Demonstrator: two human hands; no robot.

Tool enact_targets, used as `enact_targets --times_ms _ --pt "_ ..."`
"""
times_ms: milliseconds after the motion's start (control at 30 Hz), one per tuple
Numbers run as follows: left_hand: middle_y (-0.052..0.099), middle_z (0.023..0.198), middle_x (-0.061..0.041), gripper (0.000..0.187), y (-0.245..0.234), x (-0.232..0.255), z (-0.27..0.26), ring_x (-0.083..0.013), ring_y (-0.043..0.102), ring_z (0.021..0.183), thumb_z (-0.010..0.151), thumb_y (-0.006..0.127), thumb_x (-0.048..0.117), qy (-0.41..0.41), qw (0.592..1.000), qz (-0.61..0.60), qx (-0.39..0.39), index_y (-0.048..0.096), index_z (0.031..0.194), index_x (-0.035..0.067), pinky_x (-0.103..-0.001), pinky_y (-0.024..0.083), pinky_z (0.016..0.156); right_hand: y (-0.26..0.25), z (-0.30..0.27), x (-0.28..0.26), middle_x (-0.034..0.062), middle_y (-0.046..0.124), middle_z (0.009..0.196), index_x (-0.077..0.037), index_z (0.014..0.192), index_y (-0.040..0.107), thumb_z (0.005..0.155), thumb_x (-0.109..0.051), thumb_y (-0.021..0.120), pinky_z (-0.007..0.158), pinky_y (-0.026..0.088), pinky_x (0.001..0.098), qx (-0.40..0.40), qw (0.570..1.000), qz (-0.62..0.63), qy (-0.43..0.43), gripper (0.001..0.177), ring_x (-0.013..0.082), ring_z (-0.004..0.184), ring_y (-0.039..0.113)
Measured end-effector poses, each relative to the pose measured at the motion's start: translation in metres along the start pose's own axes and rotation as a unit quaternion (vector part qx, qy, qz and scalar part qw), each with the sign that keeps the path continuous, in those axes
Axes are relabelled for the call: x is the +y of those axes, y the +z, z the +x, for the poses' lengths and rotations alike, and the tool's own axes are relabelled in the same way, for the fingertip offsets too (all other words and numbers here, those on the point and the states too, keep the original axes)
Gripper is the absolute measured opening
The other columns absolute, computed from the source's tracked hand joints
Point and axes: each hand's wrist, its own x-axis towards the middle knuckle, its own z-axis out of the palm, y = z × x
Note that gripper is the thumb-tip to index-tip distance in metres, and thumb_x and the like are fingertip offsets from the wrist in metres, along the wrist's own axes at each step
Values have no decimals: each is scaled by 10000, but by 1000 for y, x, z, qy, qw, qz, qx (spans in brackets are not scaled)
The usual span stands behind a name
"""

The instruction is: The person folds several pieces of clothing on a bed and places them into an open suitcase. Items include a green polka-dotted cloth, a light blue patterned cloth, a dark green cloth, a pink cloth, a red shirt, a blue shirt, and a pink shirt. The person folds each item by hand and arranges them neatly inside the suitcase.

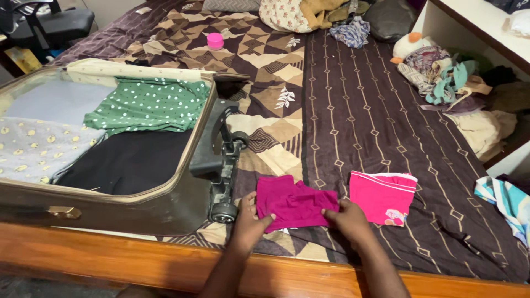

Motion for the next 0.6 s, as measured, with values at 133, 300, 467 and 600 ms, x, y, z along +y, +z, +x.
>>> enact_targets --times_ms 133,300,467,600 --pt "658 1285 -160 971 -8 18 -12 -229 680 1107 726 749 -53 -131 985 -95 -66 251 1540 124 -356 574 905 -27 -8 -8 133 721 1055 -127 1485 463 717 -87 819 592 497 319 -67 978 190 62 848 186 736 684" --pt "674 1314 -208 1094 -27 37 -27 -279 714 1027 726 820 -67 -192 948 155 -201 198 1608 108 -381 562 859 -47 -26 -7 133 758 1134 -129 1514 425 650 -116 941 698 559 309 -148 983 -95 44 1006 184 849 699" --pt "551 1438 -133 1109 -31 36 -25 -258 673 1150 701 753 -48 -219 952 -52 -210 155 1601 200 -387 603 910 -33 -21 -11 186 766 1233 -79 1430 620 790 -367 867 909 556 355 35 977 -207 35 744 263 1072 730" --pt "579 1431 -116 1023 -26 36 -27 -231 628 1191 738 797 37 -207 963 36 -170 261 1604 137 -399 570 888 -15 -24 -13 129 573 1469 -132 1489 480 669 -136 923 1084 444 327 -70 991 -112 -33 933 234 1324 552"
